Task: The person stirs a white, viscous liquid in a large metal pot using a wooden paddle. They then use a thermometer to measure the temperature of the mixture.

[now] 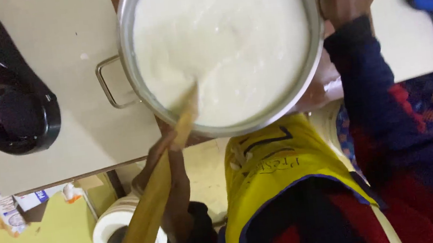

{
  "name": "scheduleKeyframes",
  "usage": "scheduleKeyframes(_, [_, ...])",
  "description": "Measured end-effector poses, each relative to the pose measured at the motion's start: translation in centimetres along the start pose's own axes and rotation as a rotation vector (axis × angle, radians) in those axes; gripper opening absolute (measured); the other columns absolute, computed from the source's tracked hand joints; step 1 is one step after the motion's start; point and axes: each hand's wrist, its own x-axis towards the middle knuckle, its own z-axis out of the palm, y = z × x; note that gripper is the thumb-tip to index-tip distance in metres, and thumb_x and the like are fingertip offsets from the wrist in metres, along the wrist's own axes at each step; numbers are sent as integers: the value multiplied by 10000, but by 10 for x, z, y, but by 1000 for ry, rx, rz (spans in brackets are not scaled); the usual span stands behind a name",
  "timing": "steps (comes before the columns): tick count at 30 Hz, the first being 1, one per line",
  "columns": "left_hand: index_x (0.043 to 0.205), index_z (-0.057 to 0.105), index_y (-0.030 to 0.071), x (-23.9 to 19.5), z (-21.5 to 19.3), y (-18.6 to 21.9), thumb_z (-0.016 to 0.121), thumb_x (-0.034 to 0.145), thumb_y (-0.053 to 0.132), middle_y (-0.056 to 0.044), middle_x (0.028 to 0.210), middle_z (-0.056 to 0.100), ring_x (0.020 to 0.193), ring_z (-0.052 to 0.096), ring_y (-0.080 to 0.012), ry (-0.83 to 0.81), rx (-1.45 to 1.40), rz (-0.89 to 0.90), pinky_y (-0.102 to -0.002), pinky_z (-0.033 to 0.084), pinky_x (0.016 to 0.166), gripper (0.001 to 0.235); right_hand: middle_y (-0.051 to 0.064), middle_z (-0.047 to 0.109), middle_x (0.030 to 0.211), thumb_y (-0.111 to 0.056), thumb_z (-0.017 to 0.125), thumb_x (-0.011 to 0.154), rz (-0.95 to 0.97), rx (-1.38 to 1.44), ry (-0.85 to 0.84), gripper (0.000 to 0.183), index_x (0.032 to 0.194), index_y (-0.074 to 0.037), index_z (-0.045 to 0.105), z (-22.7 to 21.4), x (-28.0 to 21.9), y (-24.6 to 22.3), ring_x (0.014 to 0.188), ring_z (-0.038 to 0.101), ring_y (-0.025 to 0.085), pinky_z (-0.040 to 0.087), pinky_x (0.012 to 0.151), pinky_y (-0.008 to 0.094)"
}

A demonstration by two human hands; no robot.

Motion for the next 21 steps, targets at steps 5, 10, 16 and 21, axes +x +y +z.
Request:
scheduleKeyframes(5, [1240,846,77,-15,30,16,738,1126,185,-136,1259,881,1118,880,-212,-123,-205,50,-309,734,948,190,104,820,902,-136,669,1181,55,157,-71,189,1020,-141,768,-31,22,-22,723,729,406,454,598,545])
scheduleKeyframes(10, [1293,851,120,-12,97,45,708,1120,260,-33,1308,889,898,853,-103,-220,-184,0,-249,691,802,264,173,740,1001,-246,520,1339,106,388,-169,360,1106,-59,721,-62,40,-44,849,699,423,463,678,550])
scheduleKeyframes(16, [1402,789,52,6,173,50,710,1149,112,-157,1492,796,1386,785,-236,-159,-402,64,-330,646,1199,272,193,704,996,-242,507,1299,173,489,-335,311,1095,-48,639,-88,57,-54,864,657,442,451,707,576])
scheduleKeyframes(21, [1409,806,115,18,207,49,739,1137,99,-105,1483,811,1372,795,-270,3,-372,15,-373,668,1130,281,180,763,1009,-253,521,1307,142,529,-339,306,1149,-59,697,-85,58,-48,916,752,438,556,742,555])
